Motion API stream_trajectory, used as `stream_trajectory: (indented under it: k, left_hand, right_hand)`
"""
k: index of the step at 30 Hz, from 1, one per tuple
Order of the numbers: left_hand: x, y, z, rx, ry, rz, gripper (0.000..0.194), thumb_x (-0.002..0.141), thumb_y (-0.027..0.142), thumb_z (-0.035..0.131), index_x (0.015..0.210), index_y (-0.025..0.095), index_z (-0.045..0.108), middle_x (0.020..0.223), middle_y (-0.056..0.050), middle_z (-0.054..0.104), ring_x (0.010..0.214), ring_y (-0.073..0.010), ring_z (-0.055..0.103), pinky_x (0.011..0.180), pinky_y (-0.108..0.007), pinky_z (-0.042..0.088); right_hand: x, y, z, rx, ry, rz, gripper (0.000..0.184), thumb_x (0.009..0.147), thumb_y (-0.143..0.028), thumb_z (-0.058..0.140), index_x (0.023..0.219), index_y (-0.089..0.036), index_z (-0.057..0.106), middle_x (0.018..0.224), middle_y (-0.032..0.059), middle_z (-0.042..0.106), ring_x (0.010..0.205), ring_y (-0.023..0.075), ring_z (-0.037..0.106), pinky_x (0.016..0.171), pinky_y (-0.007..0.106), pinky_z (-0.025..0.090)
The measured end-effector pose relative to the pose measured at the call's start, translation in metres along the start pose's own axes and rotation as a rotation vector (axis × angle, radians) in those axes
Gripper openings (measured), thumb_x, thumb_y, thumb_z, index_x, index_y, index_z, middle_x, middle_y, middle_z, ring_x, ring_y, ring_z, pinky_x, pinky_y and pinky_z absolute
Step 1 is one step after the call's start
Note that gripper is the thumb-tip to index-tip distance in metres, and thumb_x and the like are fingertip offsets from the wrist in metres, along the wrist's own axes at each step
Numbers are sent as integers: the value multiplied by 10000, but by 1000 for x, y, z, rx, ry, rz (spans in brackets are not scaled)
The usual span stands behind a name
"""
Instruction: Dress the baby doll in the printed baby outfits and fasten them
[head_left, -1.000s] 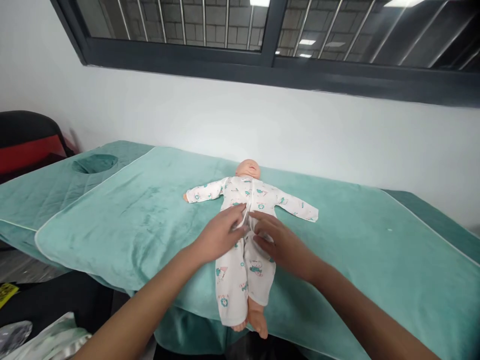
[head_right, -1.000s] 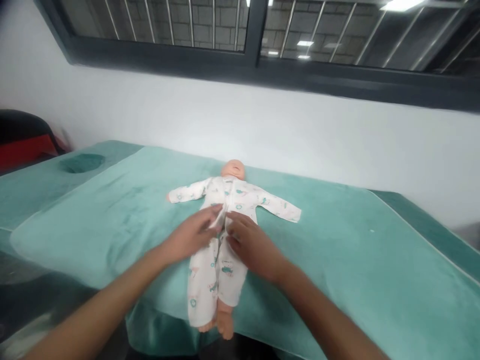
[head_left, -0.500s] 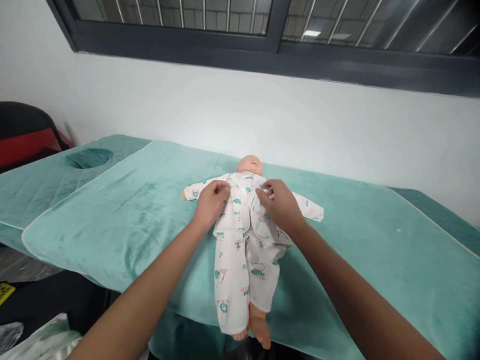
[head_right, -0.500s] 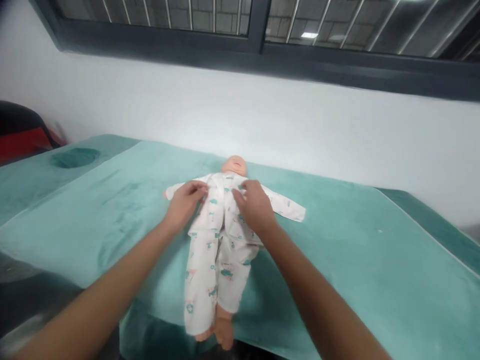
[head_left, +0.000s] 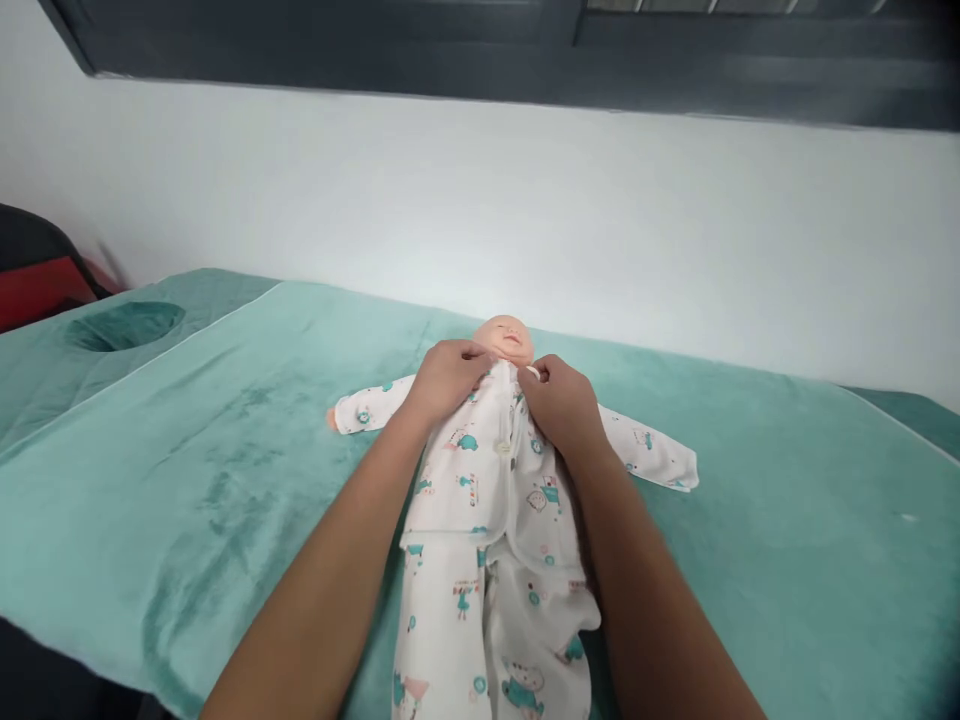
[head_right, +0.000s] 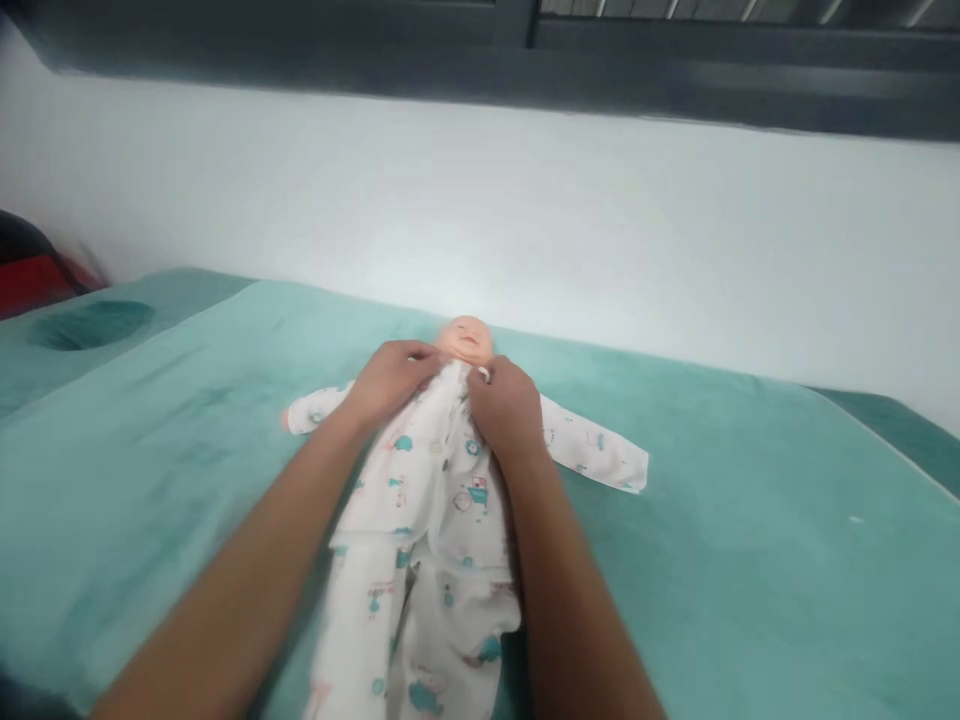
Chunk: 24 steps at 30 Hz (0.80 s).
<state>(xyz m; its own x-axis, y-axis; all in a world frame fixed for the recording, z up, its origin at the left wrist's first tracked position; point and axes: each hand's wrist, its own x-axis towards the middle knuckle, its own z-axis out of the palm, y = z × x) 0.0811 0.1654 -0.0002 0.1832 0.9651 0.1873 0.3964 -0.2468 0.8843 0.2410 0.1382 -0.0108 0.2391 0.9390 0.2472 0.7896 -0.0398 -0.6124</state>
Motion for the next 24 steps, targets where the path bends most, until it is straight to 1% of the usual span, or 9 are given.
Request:
stream_trajectory:
  k: [2,5,7,9,11,13,16,20,24]
  left_hand:
    - [8,3,0,65,-66,2,263,812,403,604,745,177,720,687,-18,654,624,-160,556,609,-291,411]
    - [15,10,3,126,-114,-9,250,780,436,646,769,195,709,786,-21,689,679,-170,582,625,-297,410]
    - [16,13,5,162,-129,12,230,798,406,623,736,194,688,798,-23,691,695,-172,586,632,-299,407]
    - [16,12,8,173,-109,41,197,818,332,580,714,191,670,789,-23,688,697,-168,579,646,-298,404]
    - [15,9,10,119,-48,62,167,824,283,558,729,189,658,786,-18,683,700,-159,572,660,-290,406]
    - [14,5,11,-14,-4,61,134,825,267,559,756,186,641,737,-4,660,668,-142,554,645,-271,405]
    - [15,2,11,-201,-27,32,105,815,250,584,755,175,625,647,21,607,601,-115,517,609,-243,397]
    - [14,3,11,-249,-58,31,113,802,251,627,729,167,643,653,14,621,627,-113,538,622,-236,402]
    - [11,4,12,-345,-55,-9,86,796,249,662,775,166,657,693,0,655,673,-120,590,661,-239,436]
  right_hand:
    - [4,3,2,119,29,-8,172,830,-330,509,696,-228,548,734,16,630,704,192,532,653,296,374]
    - [9,6,4,332,51,27,198,804,-380,562,718,-211,620,726,4,642,708,182,551,684,298,405]
    - [10,7,5,482,51,44,238,797,-422,579,764,-202,662,723,6,656,705,183,576,684,300,429]
    - [8,8,6,585,51,45,279,791,-462,592,792,-198,680,709,11,662,697,185,594,665,300,449]
    - [6,8,9,629,54,45,306,775,-489,613,816,-196,691,708,19,671,697,190,605,648,302,465]
    - [5,8,11,657,52,62,334,758,-510,637,834,-191,699,716,26,680,692,192,606,635,305,474]
    - [4,6,13,720,41,105,374,743,-546,660,840,-187,699,705,25,674,658,181,588,601,300,473]
    - [3,4,13,820,33,135,381,700,-560,707,800,-193,703,675,10,660,615,163,568,569,287,453]
    - [2,5,11,873,15,110,344,686,-522,729,803,-199,734,719,13,687,656,169,589,614,296,466]
